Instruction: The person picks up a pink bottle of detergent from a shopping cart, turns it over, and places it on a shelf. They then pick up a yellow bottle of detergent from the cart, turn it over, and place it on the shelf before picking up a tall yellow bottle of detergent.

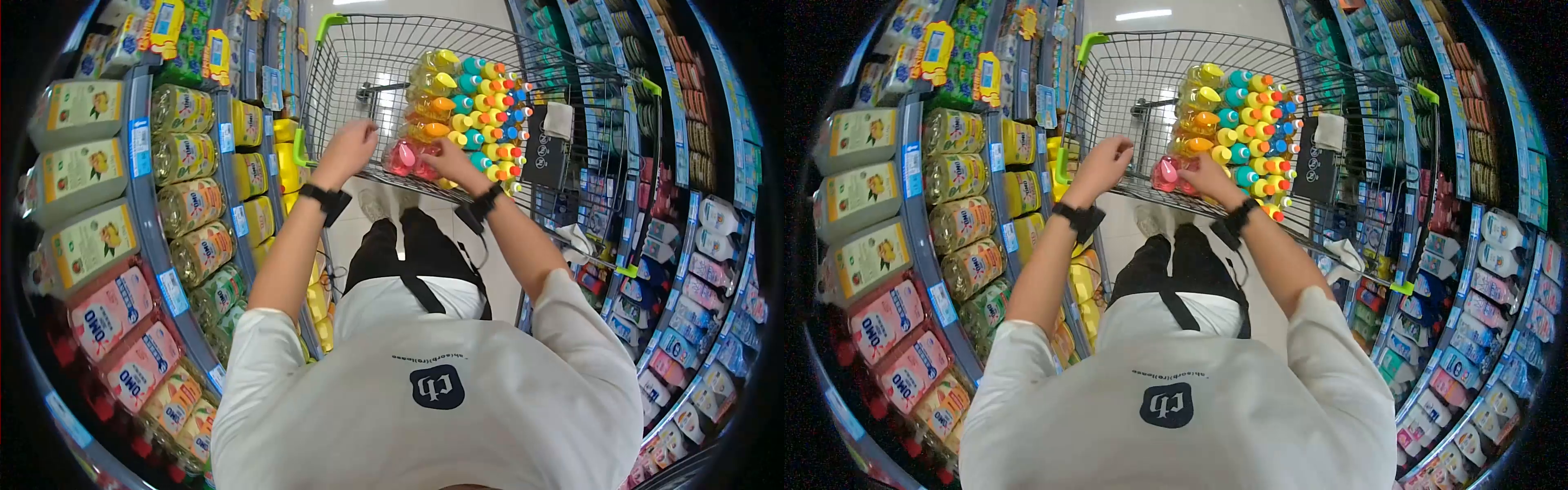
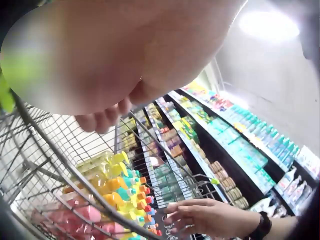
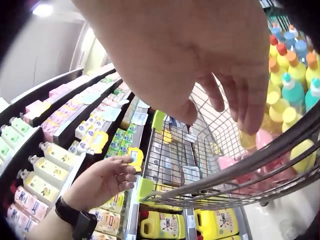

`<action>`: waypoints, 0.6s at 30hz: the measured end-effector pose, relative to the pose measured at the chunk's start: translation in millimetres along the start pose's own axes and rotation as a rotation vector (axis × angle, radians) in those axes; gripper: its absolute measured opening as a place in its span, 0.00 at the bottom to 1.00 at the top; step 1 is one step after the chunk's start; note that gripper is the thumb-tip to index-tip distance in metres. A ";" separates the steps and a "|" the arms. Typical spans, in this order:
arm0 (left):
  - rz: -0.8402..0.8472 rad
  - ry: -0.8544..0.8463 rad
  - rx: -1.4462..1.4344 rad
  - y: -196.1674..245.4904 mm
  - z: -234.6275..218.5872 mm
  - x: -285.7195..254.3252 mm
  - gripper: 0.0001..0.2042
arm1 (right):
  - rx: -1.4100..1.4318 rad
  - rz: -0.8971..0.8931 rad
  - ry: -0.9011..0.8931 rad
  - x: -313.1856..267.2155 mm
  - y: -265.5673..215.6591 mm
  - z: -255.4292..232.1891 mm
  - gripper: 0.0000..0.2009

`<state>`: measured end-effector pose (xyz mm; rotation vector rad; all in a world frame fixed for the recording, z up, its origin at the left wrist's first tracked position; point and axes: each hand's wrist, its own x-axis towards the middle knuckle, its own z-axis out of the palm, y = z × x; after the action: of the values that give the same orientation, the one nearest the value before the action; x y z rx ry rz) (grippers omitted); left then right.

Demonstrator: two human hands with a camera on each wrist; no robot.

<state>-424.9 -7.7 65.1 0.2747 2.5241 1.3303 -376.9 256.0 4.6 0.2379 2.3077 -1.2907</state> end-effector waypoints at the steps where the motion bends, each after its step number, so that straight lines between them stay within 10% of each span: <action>1: 0.042 -0.065 0.087 0.6 7.2 14.4 0.14 | 0.000 0.013 0.000 21.2 4.1 9.2 0.28; 8: -0.093 -0.624 0.647 -32.1 55.9 61.0 0.17 | -0.105 0.308 -0.554 65.8 -19.0 25.0 0.34; 10: -0.133 -0.859 0.612 -52.3 74.5 88.1 0.40 | 0.049 0.346 -0.686 75.8 -1.4 29.9 0.33; 12: 0.047 -0.866 0.549 -62.7 75.2 95.5 0.35 | 0.102 0.323 -0.690 77.5 7.4 32.7 0.34; 18: -0.119 -1.042 0.480 -79.1 85.8 110.6 0.53 | -0.131 0.181 -0.478 73.5 -9.4 44.7 0.39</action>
<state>-504.5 46.9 -63.5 0.6816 1.8313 0.3148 -429.7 207.5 -43.9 0.0782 1.9038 -0.9757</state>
